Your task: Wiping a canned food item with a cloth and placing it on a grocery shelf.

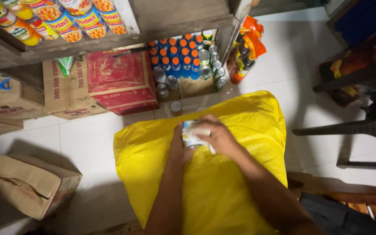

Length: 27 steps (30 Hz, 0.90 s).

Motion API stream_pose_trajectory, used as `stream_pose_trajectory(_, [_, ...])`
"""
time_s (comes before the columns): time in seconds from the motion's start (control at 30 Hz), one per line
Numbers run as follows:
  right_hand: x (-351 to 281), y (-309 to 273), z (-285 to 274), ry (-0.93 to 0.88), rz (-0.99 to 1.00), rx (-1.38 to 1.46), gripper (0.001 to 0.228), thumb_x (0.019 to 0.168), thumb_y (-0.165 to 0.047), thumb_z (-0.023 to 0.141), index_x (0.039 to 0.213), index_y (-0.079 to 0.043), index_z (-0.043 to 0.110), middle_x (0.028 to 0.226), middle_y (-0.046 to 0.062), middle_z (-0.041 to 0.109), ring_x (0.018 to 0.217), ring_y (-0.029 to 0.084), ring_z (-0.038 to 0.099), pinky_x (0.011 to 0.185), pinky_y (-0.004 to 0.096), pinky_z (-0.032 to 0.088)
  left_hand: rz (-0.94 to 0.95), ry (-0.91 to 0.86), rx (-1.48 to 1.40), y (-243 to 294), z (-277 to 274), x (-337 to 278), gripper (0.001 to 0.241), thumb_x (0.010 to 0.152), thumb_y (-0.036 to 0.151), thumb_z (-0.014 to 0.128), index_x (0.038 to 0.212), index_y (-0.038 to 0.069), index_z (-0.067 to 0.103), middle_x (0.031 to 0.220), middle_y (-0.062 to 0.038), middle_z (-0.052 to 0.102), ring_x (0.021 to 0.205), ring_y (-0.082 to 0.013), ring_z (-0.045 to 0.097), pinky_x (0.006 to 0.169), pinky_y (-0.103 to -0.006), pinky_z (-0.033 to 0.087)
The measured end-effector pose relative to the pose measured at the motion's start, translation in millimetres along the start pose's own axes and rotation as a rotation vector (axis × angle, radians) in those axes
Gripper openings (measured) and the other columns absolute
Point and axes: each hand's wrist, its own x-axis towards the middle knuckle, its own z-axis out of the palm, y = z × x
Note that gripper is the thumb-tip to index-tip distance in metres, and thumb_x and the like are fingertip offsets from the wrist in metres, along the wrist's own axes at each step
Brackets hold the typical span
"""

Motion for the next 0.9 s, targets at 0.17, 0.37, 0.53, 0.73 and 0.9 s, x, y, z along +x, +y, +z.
stream_pose_trajectory(0.17, [2.5,40.3,-18.8,0.260,0.014,-0.191,0.024,0.087,-0.010,0.080,0.110,-0.011,0.076,0.107,0.017,0.065,0.108,0.040,0.065,0.094,0.047,0.051,-0.112,0.001,0.017,2.3,45.7,-49.7,0.045,0.093,0.047,0.065,0.115,0.008,0.069,0.112,-0.016,0.073,0.099,-0.0394,0.072,0.090,-0.0662,0.057])
stream_pose_trajectory(0.37, [-19.5,-14.0,16.0,0.032,-0.003,0.002,0.024,0.082,-0.013,0.083,0.106,-0.013,0.077,0.107,0.013,0.065,0.095,0.034,0.067,0.083,0.044,0.056,0.036,0.025,-0.068,7.1,-2.8,-0.1,0.039,0.092,0.042,0.068,0.104,0.006,0.074,0.102,-0.015,0.077,0.088,-0.0304,0.076,0.088,-0.0523,0.062])
stream_pose_trajectory(0.53, [-4.7,27.2,11.8,0.156,-0.053,-0.152,0.024,0.084,-0.011,0.081,0.107,-0.016,0.077,0.110,0.012,0.063,0.098,0.036,0.067,0.084,0.044,0.056,0.762,-0.392,1.091,-0.1,-24.4,-26.4,0.090,0.063,-0.009,0.076,0.146,0.000,0.041,0.140,-0.016,0.053,0.124,-0.0269,0.054,0.107,-0.0371,0.044])
stream_pose_trajectory(0.73, [-12.4,-16.5,14.0,-0.017,-0.078,-0.074,0.021,0.081,-0.014,0.085,0.100,-0.013,0.077,0.106,0.015,0.064,0.092,0.039,0.066,0.080,0.048,0.056,0.109,-0.028,0.140,5.2,26.0,-41.3,0.041,0.094,0.046,0.065,0.099,0.007,0.075,0.091,-0.013,0.078,0.075,-0.0208,0.074,0.075,-0.0398,0.062])
stream_pose_trajectory(0.9, [3.5,12.2,-4.6,0.116,-0.003,-0.241,0.028,0.083,-0.008,0.079,0.110,-0.011,0.075,0.107,0.019,0.065,0.098,0.044,0.067,0.085,0.051,0.055,1.041,-0.508,1.451,-3.1,-31.9,-7.1,0.078,0.081,0.018,0.076,0.150,-0.002,0.045,0.097,-0.030,0.064,0.083,-0.0455,0.066,0.069,-0.0505,0.048])
